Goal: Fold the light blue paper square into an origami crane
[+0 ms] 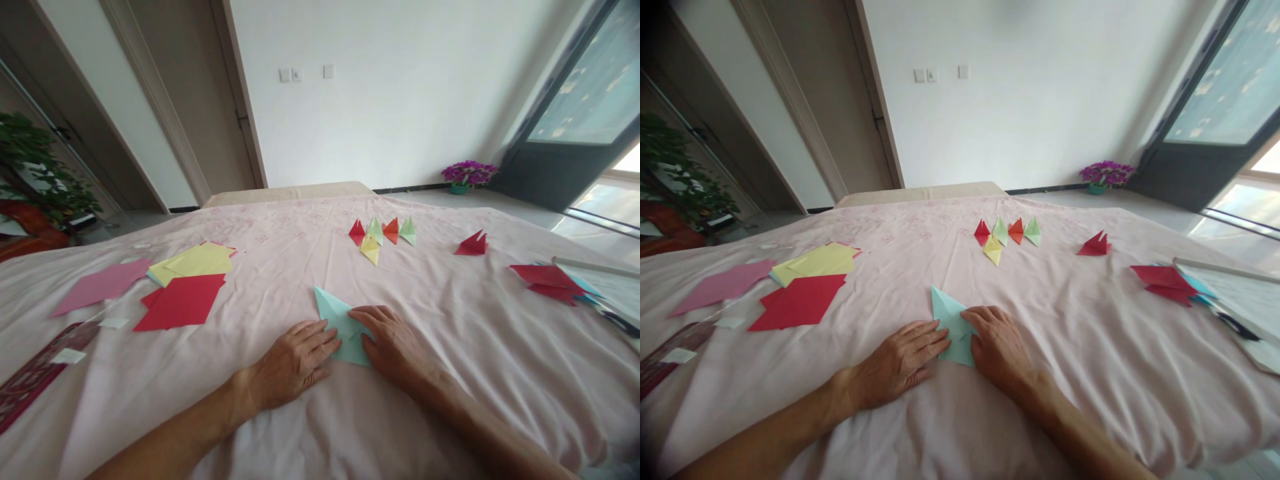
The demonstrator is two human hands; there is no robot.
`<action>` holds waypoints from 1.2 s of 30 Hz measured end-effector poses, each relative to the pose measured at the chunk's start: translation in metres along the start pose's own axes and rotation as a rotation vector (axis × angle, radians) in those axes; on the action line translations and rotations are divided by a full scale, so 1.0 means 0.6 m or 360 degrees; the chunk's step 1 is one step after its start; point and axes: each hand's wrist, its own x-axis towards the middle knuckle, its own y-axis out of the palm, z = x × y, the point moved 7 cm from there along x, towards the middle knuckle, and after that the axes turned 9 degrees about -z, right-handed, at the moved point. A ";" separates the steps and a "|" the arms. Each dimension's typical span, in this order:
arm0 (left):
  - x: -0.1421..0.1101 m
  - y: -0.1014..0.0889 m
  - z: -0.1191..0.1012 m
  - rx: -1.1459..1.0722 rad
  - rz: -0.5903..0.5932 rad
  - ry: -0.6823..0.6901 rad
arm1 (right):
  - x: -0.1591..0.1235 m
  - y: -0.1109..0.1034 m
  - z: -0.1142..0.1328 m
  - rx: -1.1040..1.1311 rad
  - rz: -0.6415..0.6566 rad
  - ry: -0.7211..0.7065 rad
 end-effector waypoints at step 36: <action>0.006 -0.004 0.023 -0.0190 -0.0283 -0.0227 | -0.010 0.002 -0.041 -0.0027 -0.0136 0.0191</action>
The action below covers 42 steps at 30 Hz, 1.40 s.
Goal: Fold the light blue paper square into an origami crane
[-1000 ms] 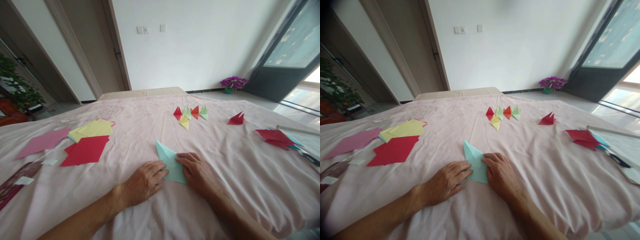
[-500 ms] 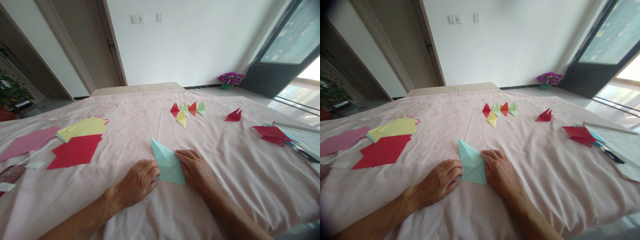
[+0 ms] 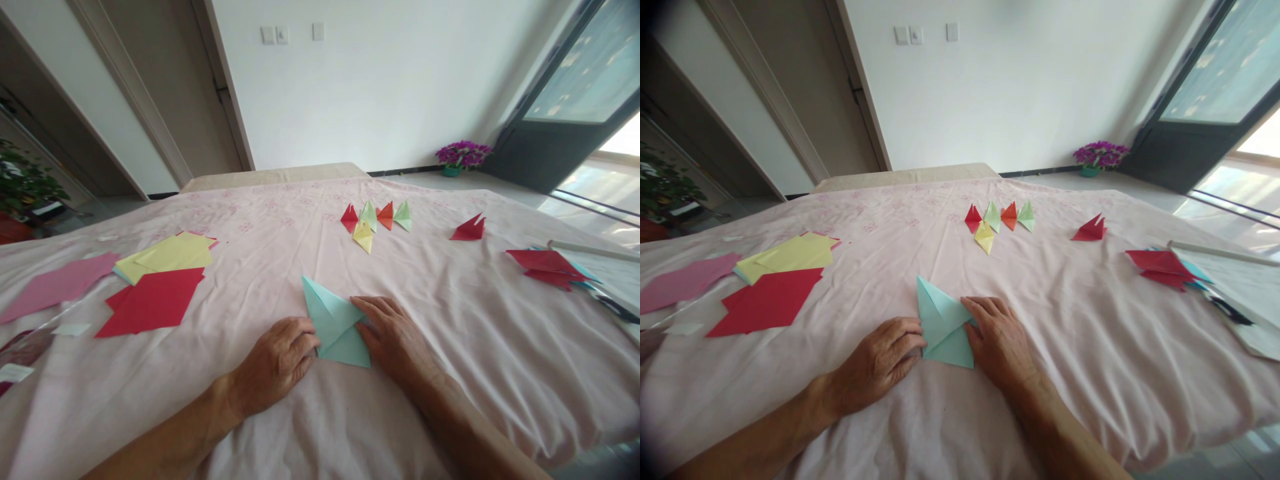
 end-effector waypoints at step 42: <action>0.037 0.013 0.035 0.0585 -0.0099 0.0177 | 0.024 0.003 0.053 -0.0066 0.0603 -0.0750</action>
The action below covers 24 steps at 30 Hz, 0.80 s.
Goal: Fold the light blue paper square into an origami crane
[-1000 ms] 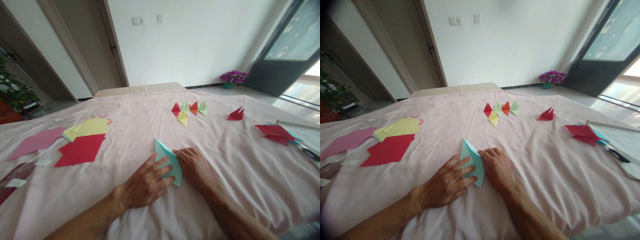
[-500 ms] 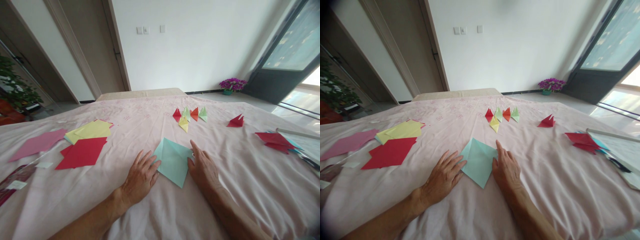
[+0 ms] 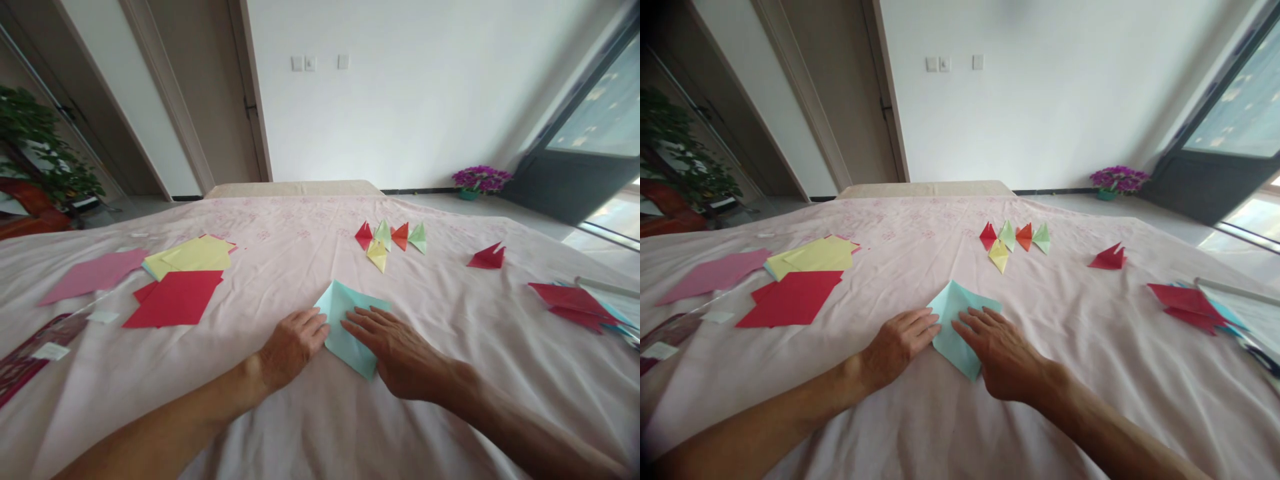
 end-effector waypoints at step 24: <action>-0.019 0.013 0.107 -0.0327 -0.0007 -0.0492 | 0.041 0.013 -0.093 0.0207 -0.0327 0.0133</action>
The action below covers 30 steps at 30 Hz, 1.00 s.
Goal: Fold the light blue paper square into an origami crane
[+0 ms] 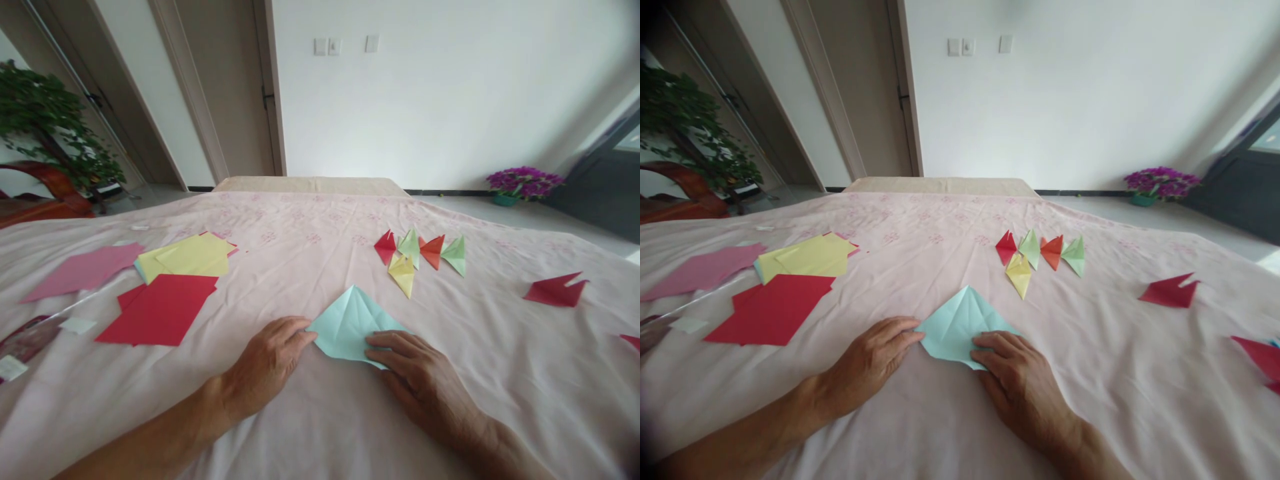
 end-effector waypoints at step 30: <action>0.033 0.002 0.000 -0.0011 -0.0157 -0.0295 | 0.009 0.006 0.042 0.0110 -0.0002 0.0015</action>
